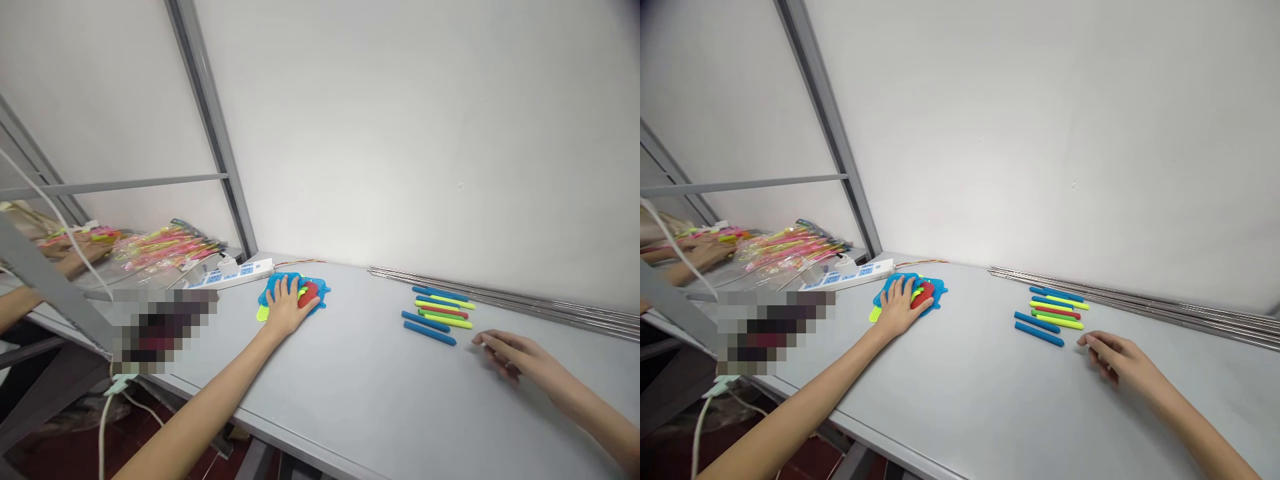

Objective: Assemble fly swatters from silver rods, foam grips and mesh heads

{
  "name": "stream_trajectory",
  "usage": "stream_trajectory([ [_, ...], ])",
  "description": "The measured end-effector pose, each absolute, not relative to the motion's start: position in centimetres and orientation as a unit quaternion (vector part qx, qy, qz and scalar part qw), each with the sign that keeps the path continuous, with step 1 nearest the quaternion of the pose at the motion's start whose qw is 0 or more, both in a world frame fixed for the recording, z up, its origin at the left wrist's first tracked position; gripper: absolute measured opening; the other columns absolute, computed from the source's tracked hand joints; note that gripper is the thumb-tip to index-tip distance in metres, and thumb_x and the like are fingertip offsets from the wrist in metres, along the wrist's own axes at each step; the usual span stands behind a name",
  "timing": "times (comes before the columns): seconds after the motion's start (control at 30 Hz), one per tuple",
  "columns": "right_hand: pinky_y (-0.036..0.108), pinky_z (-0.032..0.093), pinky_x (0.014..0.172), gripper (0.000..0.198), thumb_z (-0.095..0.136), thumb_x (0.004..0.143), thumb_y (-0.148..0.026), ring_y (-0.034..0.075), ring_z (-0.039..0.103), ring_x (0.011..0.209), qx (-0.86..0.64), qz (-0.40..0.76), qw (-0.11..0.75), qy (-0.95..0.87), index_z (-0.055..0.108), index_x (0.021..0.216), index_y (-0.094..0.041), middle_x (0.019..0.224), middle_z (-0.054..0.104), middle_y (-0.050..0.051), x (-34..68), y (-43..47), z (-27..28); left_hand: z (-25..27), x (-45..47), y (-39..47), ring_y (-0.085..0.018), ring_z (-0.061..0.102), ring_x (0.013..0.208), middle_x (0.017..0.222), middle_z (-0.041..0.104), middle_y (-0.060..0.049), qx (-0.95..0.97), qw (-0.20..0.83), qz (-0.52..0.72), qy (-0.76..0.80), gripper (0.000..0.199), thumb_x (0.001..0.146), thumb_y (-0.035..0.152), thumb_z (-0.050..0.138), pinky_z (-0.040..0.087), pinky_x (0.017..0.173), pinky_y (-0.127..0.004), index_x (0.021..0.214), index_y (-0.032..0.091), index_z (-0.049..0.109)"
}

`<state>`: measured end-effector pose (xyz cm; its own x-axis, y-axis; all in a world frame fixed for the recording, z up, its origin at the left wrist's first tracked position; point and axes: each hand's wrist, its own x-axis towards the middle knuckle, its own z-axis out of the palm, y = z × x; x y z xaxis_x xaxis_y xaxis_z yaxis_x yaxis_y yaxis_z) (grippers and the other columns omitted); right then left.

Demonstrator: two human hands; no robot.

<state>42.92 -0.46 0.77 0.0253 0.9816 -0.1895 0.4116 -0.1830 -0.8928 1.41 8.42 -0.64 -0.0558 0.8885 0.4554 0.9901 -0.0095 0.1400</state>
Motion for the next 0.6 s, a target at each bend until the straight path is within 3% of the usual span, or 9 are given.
stream_trajectory([
  [0.17,0.019,0.037,0.043,0.032,0.047,0.067,-0.044,0.011,0.043,0.055,-0.625,0.406,0.384,-0.545,0.056,0.083,-0.018,0.064,0.048,0.002,42.8,3.2,3.2,1.4,2.8,6.9,-0.024,0.018,0.115,0.126,0.026,-0.010,-0.705,0.135,-0.241,-0.654,0.058,0.074,0.054,0.024,0.010,0.093,-0.041,0.119,0.018,0.030],
  [0.33,0.021,0.039,0.043,0.031,0.053,0.061,-0.040,0.012,0.047,0.053,-0.654,0.345,0.507,-0.442,0.058,0.078,-0.015,0.065,0.051,0.004,45.0,6.0,-0.1,2.7,5.4,4.9,-0.021,0.025,0.112,0.121,0.032,-0.008,-0.775,0.099,-0.264,-0.566,0.046,0.077,0.045,0.028,0.017,0.092,-0.035,0.115,0.020,0.035],
  [0.5,0.020,0.042,0.042,0.028,0.056,0.060,-0.037,0.012,0.048,0.052,-0.641,0.346,0.537,-0.425,0.059,0.080,-0.017,0.064,0.052,0.003,47.0,5.8,-1.7,2.2,8.1,4.0,-0.018,0.034,0.104,0.113,0.038,-0.008,-0.826,0.044,-0.281,-0.487,0.038,0.079,0.038,0.030,0.025,0.089,-0.032,0.110,0.018,0.039],
  [0.6,0.020,0.044,0.044,0.026,0.053,0.062,-0.036,0.013,0.050,0.056,-0.673,0.257,0.546,-0.427,0.059,0.081,-0.019,0.068,0.054,0.004,48.4,5.6,-1.4,1.8,10.2,4.0,-0.018,0.037,0.102,0.110,0.041,-0.009,-0.864,0.019,-0.276,-0.422,0.034,0.079,0.034,0.031,0.028,0.088,-0.032,0.106,0.017,0.041],
])
